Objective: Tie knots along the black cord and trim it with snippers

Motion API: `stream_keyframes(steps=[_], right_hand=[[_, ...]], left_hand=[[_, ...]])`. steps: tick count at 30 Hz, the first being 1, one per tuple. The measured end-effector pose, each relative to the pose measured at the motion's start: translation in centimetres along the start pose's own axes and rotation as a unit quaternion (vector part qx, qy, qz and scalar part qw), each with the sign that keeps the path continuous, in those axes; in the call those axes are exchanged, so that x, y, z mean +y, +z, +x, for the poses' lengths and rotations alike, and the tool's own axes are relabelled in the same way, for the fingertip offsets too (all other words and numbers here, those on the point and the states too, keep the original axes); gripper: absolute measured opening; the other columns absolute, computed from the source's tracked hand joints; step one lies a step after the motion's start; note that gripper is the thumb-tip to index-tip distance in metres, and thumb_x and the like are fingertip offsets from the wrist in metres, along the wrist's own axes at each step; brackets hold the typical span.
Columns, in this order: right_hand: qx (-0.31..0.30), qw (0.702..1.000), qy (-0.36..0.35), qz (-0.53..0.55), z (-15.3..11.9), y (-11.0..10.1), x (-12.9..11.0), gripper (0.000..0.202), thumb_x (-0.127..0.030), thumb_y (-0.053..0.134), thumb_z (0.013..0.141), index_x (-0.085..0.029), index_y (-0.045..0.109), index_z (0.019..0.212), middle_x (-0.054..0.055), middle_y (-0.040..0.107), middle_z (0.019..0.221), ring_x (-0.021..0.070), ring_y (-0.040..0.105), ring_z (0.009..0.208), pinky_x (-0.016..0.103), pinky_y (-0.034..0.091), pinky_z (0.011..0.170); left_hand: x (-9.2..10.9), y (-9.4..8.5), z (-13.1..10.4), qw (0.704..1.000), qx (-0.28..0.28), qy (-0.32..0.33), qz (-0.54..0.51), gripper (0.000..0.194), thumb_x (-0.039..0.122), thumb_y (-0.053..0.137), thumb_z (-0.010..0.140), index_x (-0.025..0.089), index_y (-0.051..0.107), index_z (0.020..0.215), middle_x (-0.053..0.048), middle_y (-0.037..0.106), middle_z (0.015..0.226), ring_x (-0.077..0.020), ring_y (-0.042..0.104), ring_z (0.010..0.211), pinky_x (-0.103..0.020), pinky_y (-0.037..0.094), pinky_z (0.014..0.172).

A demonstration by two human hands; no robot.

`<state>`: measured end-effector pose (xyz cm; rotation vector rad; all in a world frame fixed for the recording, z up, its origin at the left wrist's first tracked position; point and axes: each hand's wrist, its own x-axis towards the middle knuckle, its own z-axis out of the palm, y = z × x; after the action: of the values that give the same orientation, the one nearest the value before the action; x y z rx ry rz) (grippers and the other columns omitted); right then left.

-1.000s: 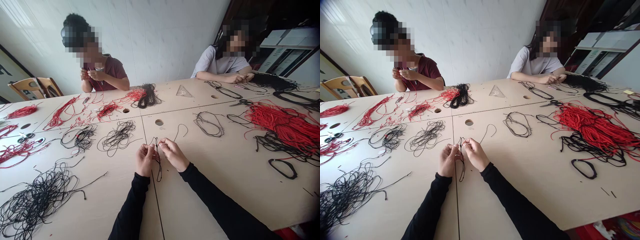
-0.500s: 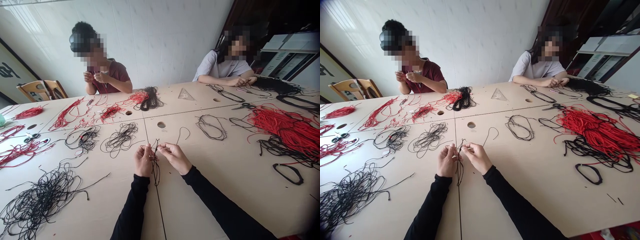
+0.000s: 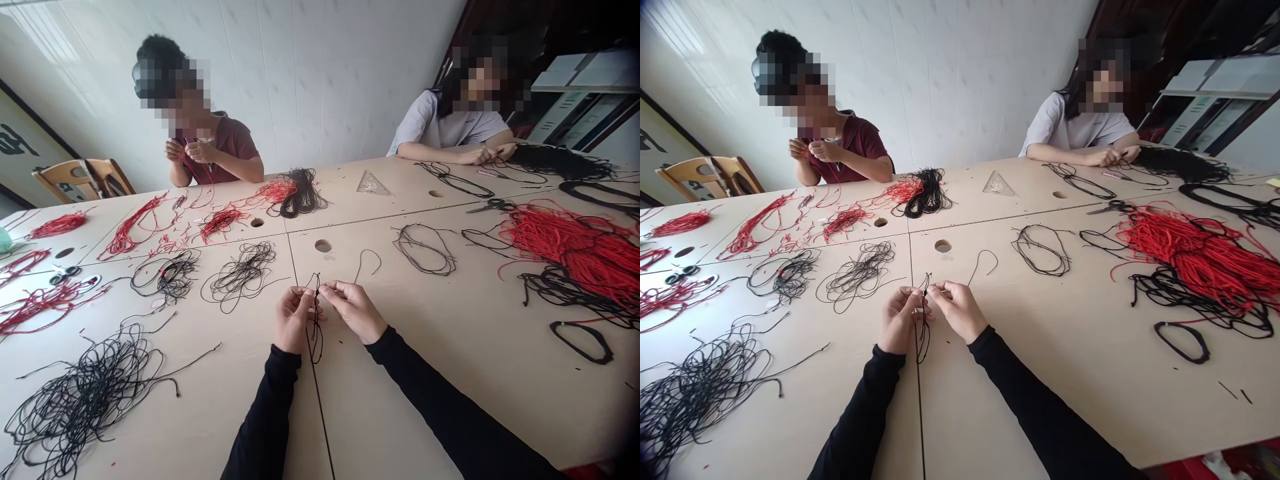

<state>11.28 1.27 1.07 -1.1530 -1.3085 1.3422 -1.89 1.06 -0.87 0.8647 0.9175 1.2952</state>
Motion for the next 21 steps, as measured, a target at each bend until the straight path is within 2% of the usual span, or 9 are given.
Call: stream_keyframes(steps=[5,9,12,17,21], right_hand=[[-0.020,1.000,0.001,0.003,0.14,0.05,0.24,0.029,-0.044,0.060,0.079,-0.015,0.062,0.083,0.003,0.063,0.073,0.0152,0.057,0.067,0.026,0.045,0.062],[-0.017,0.999,-0.030,-0.010,0.11,0.18,0.14,0.027,-0.042,0.059,0.080,-0.015,0.062,0.081,0.004,0.065,0.077,0.0168,0.059,0.074,0.029,0.047,0.072],[-0.020,0.999,-0.044,-0.005,0.09,0.26,0.10,0.027,-0.042,0.058,0.081,-0.015,0.062,0.078,0.004,0.064,0.075,0.0170,0.059,0.074,0.030,0.047,0.073],[-0.003,0.999,-0.045,-0.009,0.19,0.11,0.57,0.027,-0.042,0.058,0.082,-0.015,0.061,0.080,0.004,0.063,0.076,0.0166,0.059,0.073,0.029,0.047,0.072],[0.028,0.998,-0.044,-0.028,0.20,-0.02,0.68,0.027,-0.042,0.057,0.082,-0.015,0.061,0.080,0.002,0.062,0.071,0.0155,0.057,0.068,0.027,0.045,0.066]], left_hand=[[-0.27,-0.13,0.14,1.000,0.024,0.018,0.004,0.030,0.039,0.070,0.072,0.015,0.054,0.078,0.001,0.055,0.065,-0.0104,0.055,0.054,-0.028,0.053,0.052],[-0.33,-0.15,0.24,0.999,0.032,0.043,-0.003,0.029,0.039,0.070,0.071,0.014,0.055,0.076,0.002,0.055,0.065,-0.0096,0.055,0.055,-0.027,0.053,0.054],[-0.24,-0.23,0.34,0.998,0.034,0.039,-0.018,0.029,0.038,0.070,0.071,0.015,0.055,0.077,0.001,0.056,0.065,-0.0097,0.055,0.056,-0.027,0.054,0.055],[-0.03,-0.48,0.32,0.999,-0.024,-0.025,-0.024,0.030,0.042,0.064,0.076,0.013,0.057,0.079,-0.002,0.058,0.069,-0.0108,0.056,0.056,-0.028,0.053,0.053],[-0.02,-0.37,0.14,0.999,-0.031,-0.020,0.012,0.031,0.040,0.071,0.070,0.013,0.057,0.075,-0.001,0.059,0.065,-0.0112,0.056,0.054,-0.028,0.053,0.052]])
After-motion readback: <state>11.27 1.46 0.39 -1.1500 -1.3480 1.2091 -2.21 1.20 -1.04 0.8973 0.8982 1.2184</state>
